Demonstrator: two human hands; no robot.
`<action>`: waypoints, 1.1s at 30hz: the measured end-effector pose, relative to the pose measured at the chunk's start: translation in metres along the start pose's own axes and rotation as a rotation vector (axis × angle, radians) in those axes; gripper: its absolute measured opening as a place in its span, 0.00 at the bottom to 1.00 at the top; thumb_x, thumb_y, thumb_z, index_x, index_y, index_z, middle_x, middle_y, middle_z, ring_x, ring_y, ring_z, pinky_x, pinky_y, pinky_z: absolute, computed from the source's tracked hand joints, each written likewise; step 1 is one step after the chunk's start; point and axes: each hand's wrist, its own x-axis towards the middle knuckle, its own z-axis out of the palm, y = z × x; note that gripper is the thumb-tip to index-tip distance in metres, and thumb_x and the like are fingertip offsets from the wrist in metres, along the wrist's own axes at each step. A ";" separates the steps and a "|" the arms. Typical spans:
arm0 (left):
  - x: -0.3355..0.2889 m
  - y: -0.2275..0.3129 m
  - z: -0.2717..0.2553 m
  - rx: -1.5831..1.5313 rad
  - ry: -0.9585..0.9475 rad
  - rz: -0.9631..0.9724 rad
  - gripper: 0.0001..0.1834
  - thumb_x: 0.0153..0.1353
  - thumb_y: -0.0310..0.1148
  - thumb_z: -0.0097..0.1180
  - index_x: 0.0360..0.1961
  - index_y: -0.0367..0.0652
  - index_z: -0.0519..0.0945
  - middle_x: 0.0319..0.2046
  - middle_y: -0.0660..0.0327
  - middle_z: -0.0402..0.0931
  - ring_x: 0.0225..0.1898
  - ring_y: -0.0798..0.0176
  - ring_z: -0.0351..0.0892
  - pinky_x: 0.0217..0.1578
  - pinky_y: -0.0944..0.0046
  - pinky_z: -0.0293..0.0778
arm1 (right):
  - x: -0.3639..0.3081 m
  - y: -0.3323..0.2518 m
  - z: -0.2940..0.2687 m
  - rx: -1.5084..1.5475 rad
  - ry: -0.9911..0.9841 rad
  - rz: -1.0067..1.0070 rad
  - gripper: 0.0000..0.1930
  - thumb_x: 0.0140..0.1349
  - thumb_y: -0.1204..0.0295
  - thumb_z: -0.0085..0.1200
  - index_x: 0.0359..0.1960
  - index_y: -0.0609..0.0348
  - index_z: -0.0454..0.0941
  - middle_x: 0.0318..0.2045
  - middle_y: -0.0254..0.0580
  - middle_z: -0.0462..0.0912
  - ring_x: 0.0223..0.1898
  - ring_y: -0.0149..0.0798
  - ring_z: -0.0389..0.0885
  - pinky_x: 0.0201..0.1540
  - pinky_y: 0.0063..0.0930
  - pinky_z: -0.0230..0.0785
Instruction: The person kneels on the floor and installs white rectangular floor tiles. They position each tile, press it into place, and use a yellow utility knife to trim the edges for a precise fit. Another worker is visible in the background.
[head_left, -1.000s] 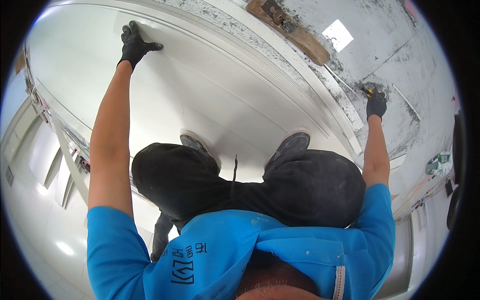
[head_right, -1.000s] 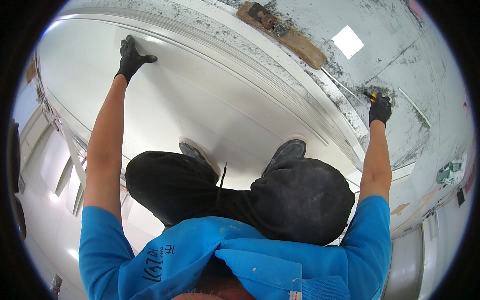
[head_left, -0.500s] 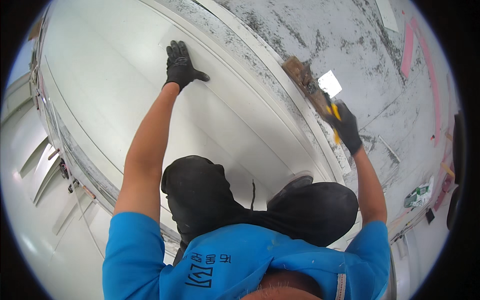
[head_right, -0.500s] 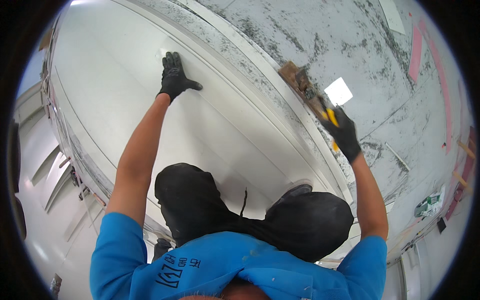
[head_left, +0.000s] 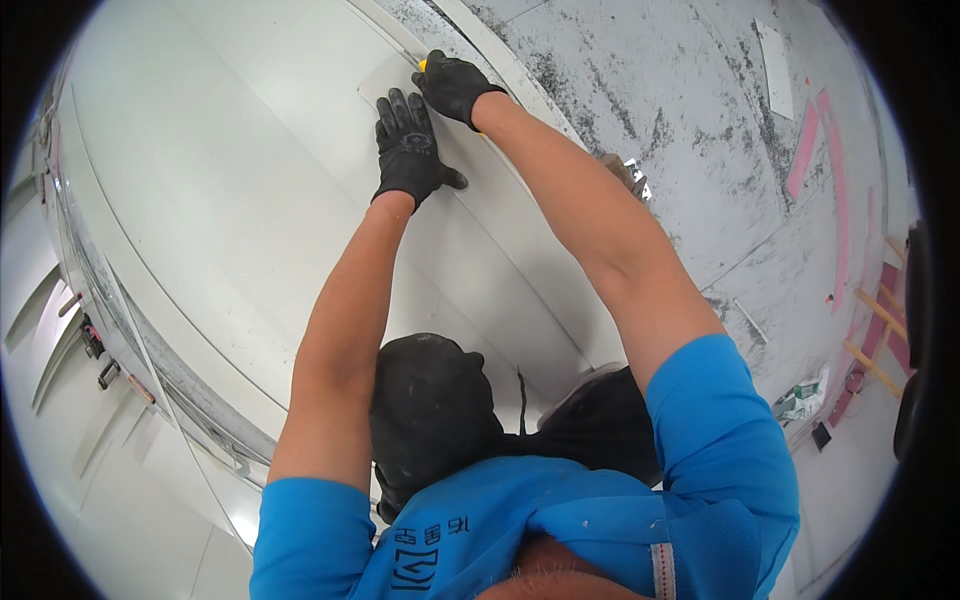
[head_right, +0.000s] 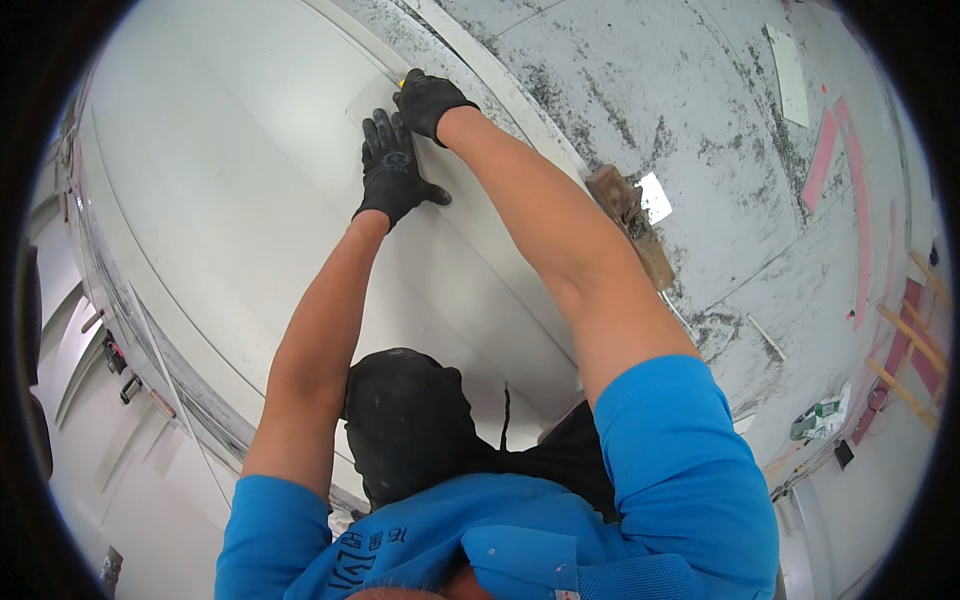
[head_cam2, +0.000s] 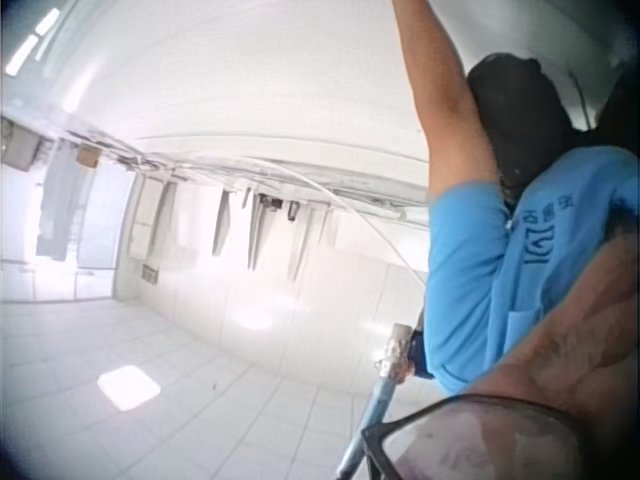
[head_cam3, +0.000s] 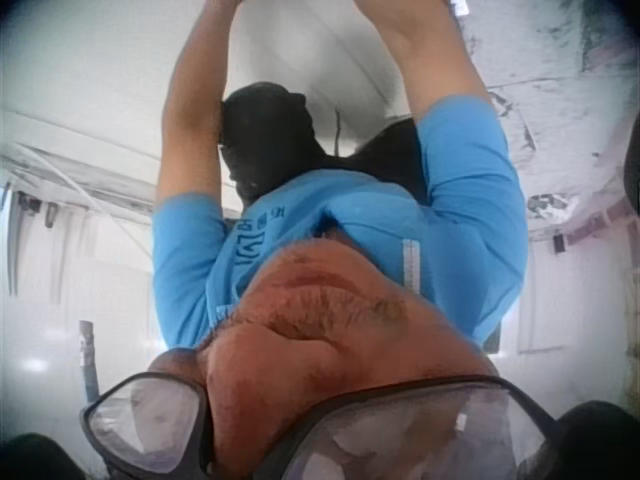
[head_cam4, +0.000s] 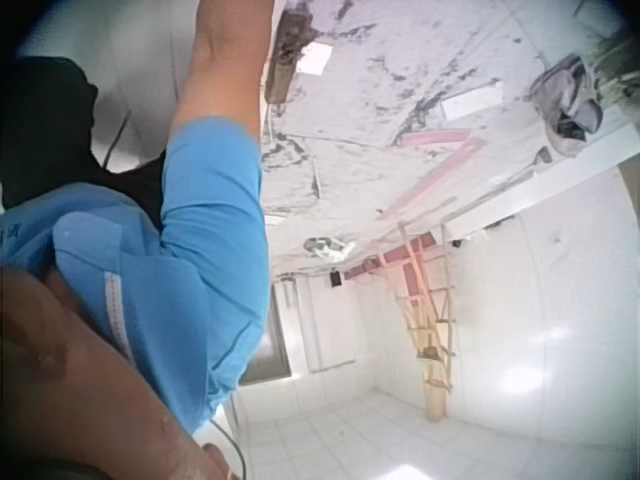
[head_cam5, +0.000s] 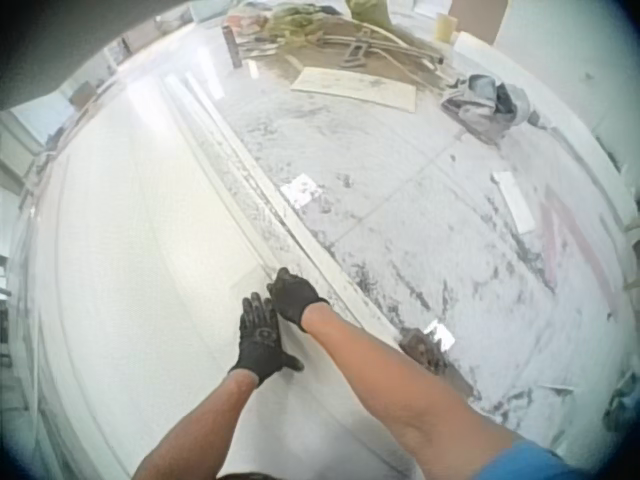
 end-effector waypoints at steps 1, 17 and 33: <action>-0.001 0.000 0.000 -0.005 0.000 -0.001 0.82 0.27 0.57 0.81 0.76 0.36 0.39 0.75 0.37 0.32 0.77 0.35 0.26 0.74 0.44 0.35 | 0.001 0.000 0.000 -0.013 -0.008 -0.003 0.22 0.69 0.59 0.45 0.51 0.69 0.71 0.47 0.63 0.82 0.51 0.59 0.81 0.55 0.47 0.72; 0.005 0.003 -0.001 0.022 -0.037 -0.012 0.84 0.26 0.60 0.81 0.76 0.35 0.37 0.76 0.37 0.30 0.77 0.35 0.24 0.73 0.43 0.35 | -0.033 0.004 -0.001 -0.078 -0.065 0.052 0.18 0.70 0.67 0.36 0.48 0.71 0.70 0.45 0.69 0.82 0.48 0.63 0.82 0.51 0.50 0.74; 0.029 -0.024 0.014 0.229 0.071 0.082 0.84 0.28 0.71 0.75 0.75 0.32 0.39 0.75 0.34 0.33 0.76 0.32 0.30 0.72 0.40 0.42 | -0.230 0.088 0.000 0.075 -0.238 0.219 0.19 0.73 0.64 0.31 0.49 0.68 0.69 0.40 0.62 0.82 0.42 0.63 0.81 0.45 0.54 0.71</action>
